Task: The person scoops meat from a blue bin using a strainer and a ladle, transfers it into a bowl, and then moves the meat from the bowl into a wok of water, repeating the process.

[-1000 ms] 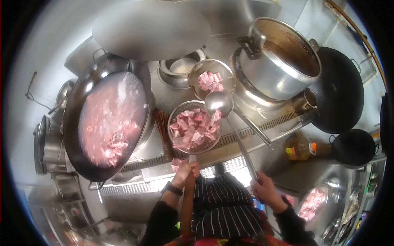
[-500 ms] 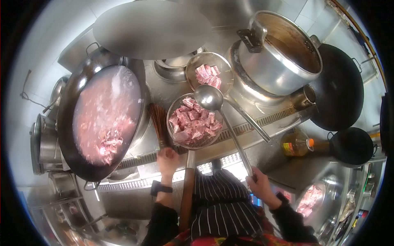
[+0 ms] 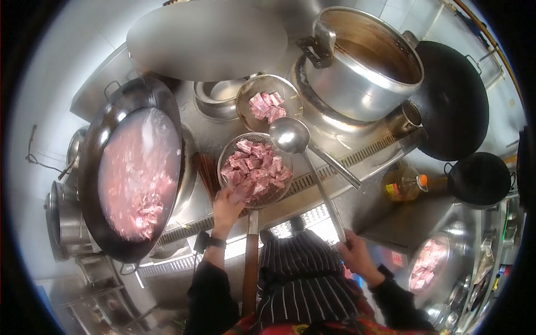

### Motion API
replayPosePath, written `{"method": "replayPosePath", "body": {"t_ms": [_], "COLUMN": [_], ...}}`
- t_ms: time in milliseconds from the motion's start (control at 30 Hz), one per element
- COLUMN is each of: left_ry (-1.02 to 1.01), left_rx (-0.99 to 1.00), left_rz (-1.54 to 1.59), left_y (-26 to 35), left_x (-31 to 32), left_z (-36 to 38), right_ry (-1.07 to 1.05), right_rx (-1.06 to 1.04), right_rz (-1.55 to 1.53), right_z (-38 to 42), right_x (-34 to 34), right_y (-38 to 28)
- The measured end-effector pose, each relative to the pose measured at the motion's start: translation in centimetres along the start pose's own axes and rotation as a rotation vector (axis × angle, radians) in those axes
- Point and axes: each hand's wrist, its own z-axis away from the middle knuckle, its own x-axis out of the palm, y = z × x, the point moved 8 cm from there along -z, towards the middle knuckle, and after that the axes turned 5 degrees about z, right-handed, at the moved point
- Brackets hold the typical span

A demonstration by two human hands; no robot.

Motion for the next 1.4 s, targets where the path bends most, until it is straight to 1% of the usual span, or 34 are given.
{"method": "replayPosePath", "body": {"t_ms": [33, 67, 133, 167, 233, 267, 300, 367, 433, 500, 533, 567, 600, 633, 700, 733, 767, 833, 867, 900, 967, 1000, 1033, 1100, 1133, 1167, 1233, 1267, 1300, 1333, 1367, 1400], "left_ry": [0.01, 0.005, -0.08, -0.084, -0.051, -0.054, -0.055, 0.119, 0.11, 0.083, 0.08, 0.036, -0.009, -0.012, -0.092, -0.226, -0.233, -0.336, -0.197, -0.205, -0.219, -0.185, -0.189, -0.297, -0.315, -0.312, 0.11, -0.023, -0.125, -0.229, -0.228, -0.148], "left_rx": [-0.051, -0.044, -0.187, -0.182, -0.115, -0.192, -0.19, 0.13, 0.131, 0.243, 0.243, 0.255, 0.266, 0.264, 0.268, 0.254, 0.255, 0.263, 0.345, 0.353, 0.102, 0.023, 0.022, -0.252, -0.267, -0.271, 0.218, 0.374, 0.352, 0.322, 0.314, 0.41], "left_rz": [0.027, 0.023, 0.171, 0.168, 0.484, 0.594, 0.594, -0.014, -0.013, -0.146, -0.138, -0.115, -0.092, -0.085, -0.272, -0.404, -0.404, -0.613, -0.587, -0.595, -0.015, 0.214, 0.207, 0.351, 0.616, 0.613, 0.031, -0.097, -0.307, -0.517, -0.518, -0.599], "left_y": [-0.4, -0.4, -1.5, -1.0, 0.4, -0.1, 0.0, 3.0, 4.4, 6.7, 6.9, 6.7, 7.0, 7.2, 8.1, 7.6, 7.7, 7.2, 8.0, 8.3, 7.8, 7.0, 6.7, 5.5, 4.5, 4.2, 6.9, 8.9, 9.5, 9.8, 9.4, 8.9], "left_x": [-0.3, -0.6, -0.3, -0.3, -0.6, -0.1, 0.1, -1.2, 0.2, 2.1, 3.1, 4.7, 5.9, 6.8, 9.4, 10.6, 10.8, 11.8, 10.7, 9.9, 6.7, 5.6, 4.9, 4.2, 4.6, 4.8, 1.9, 3.0, 5.1, 7.3, 8.9, 10.8], "left_z": [0.3, 0.3, 0.1, -0.5, -2.0, -2.9, -3.4, -5.0, -6.9, -9.2, -10.8, -12.6, -13.6, -14.1, -14.7, -14.5, -14.6, -14.3, -14.2, -14.1, -14.5, -14.6, -14.8, -14.8, -15.0, -14.7, -14.5, -13.3, -12.1, -10.5, -9.2, -8.0], "right_ry": [0.003, 0.007, 0.01, 0.005, -0.002, -0.013, -0.011, -0.03, -0.042, -0.047, -0.044, -0.041, -0.02, -0.017, -0.019, -0.032, -0.032, -0.021, -0.02, -0.014, -0.01, 0.003, 0.015, 0.018, 0.0, -0.018, -0.044, -0.068, -0.069, -0.054, -0.041, -0.048], "right_rx": [0.007, 0.011, 0.036, 0.059, 0.054, 0.047, 0.046, 0.077, 0.091, 0.106, 0.102, 0.097, 0.083, 0.088, 0.073, 0.05, 0.056, 0.106, 0.109, 0.131, 0.159, 0.115, 0.068, 0.061, 0.075, 0.09, 0.109, 0.129, 0.124, 0.068, 0.016, 0.017], "right_rz": [-0.041, -0.082, -0.096, -0.099, -0.116, -0.127, -0.128, -0.161, -0.157, -0.149, -0.136, -0.123, -0.146, -0.142, -0.143, -0.116, -0.119, -0.137, -0.148, -0.176, -0.219, -0.222, -0.221, -0.195, -0.186, -0.175, -0.221, -0.264, -0.259, -0.256, -0.255, -0.25], "right_z": [0.2, 0.3, 0.6, 0.7, 0.6, 0.6, 0.6, 0.6, 0.7, 0.7, 0.7, 0.7, 0.8, 0.9, 0.5, 0.4, 0.5, 0.9, 1.0, 1.2, 1.4, 1.2, 1.2, 0.9, 0.7, 0.6, 0.3, 0.1, -0.3, -0.8, -0.9, -0.9], "right_x": [-0.1, -0.1, -0.4, -0.5, -0.6, -0.6, -0.6, -0.5, -0.6, -0.7, -0.6, -0.6, -0.6, -0.4, 0.1, 0.1, 0.0, -0.1, -0.2, -0.2, 0.0, 0.0, 0.0, -0.3, -0.4, -0.4, -0.3, -0.2, -0.1, 0.3, 0.5, 0.7], "right_y": [0.4, 0.5, 0.1, 0.1, -0.1, -0.2, -0.2, 0.0, -0.3, -0.2, 0.0, 0.1, -0.1, 0.7, 2.2, 2.6, 2.7, 3.1, 3.3, 3.7, 4.7, 5.0, 4.9, 4.4, 3.9, 3.5, 3.1, 3.0, 3.2, 3.2, 3.1, 3.1]}}
